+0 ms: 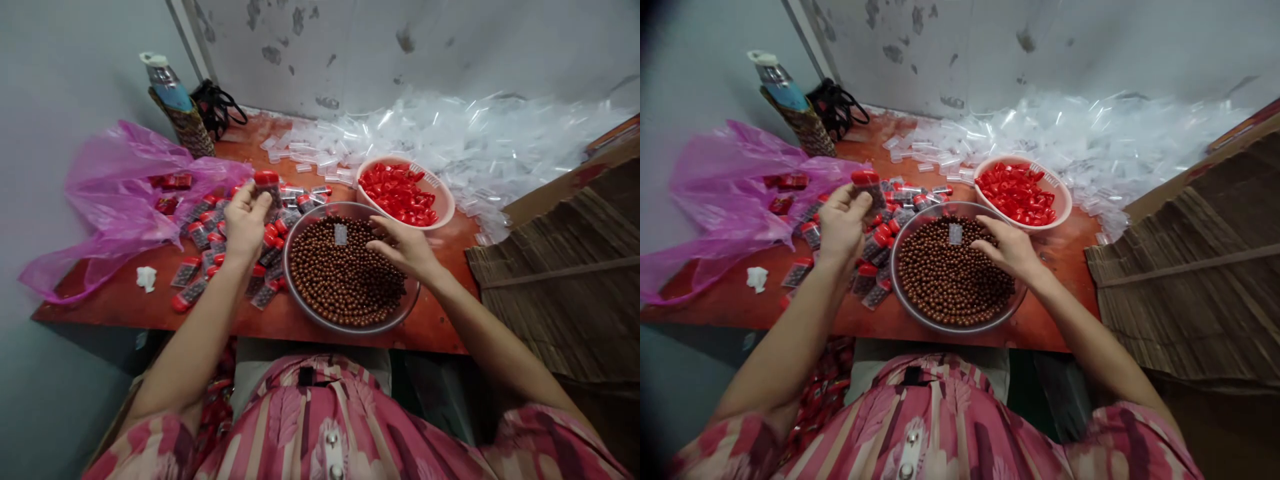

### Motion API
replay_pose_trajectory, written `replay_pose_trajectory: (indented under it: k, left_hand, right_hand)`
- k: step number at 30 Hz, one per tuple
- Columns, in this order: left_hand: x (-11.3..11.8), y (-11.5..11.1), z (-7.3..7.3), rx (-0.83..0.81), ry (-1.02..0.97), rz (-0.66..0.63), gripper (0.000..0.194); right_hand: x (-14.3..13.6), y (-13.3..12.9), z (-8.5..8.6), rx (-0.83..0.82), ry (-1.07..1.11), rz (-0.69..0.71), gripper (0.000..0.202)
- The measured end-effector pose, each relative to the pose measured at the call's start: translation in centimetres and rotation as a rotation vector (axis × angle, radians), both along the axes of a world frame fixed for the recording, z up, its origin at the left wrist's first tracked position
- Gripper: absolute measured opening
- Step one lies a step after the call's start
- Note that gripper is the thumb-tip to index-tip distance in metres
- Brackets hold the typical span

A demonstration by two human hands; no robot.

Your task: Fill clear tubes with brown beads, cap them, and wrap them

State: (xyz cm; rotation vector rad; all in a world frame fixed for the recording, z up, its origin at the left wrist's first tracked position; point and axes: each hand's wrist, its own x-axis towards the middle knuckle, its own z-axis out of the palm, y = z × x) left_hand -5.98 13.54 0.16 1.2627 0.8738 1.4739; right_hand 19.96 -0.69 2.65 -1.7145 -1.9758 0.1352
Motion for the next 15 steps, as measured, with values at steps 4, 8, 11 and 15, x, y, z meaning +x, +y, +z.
replay_pose_trajectory:
  k: [4, 8, 11, 15]
  left_hand:
    - [-1.6, 2.2, -1.6, 0.078, 0.166, 0.107, 0.047]
    - [-0.6, -1.5, -2.8, 0.081, 0.234, 0.046, 0.046]
    - [0.8, -5.3, -2.6, 0.086, 0.266, -0.024, 0.040]
    - [1.8, -8.1, -2.3, 0.128, 0.367, -0.097, 0.036]
  right_hand:
    - [2.6, 0.5, -0.8, -0.096, 0.041, -0.090, 0.034]
    - [0.9, 2.3, -1.7, -0.288, -0.187, -0.059, 0.028]
    - [-1.7, 4.6, -2.3, -0.422, -0.263, -0.153, 0.042]
    - [-4.1, 7.0, -3.0, -0.483, -0.324, -0.227, 0.052]
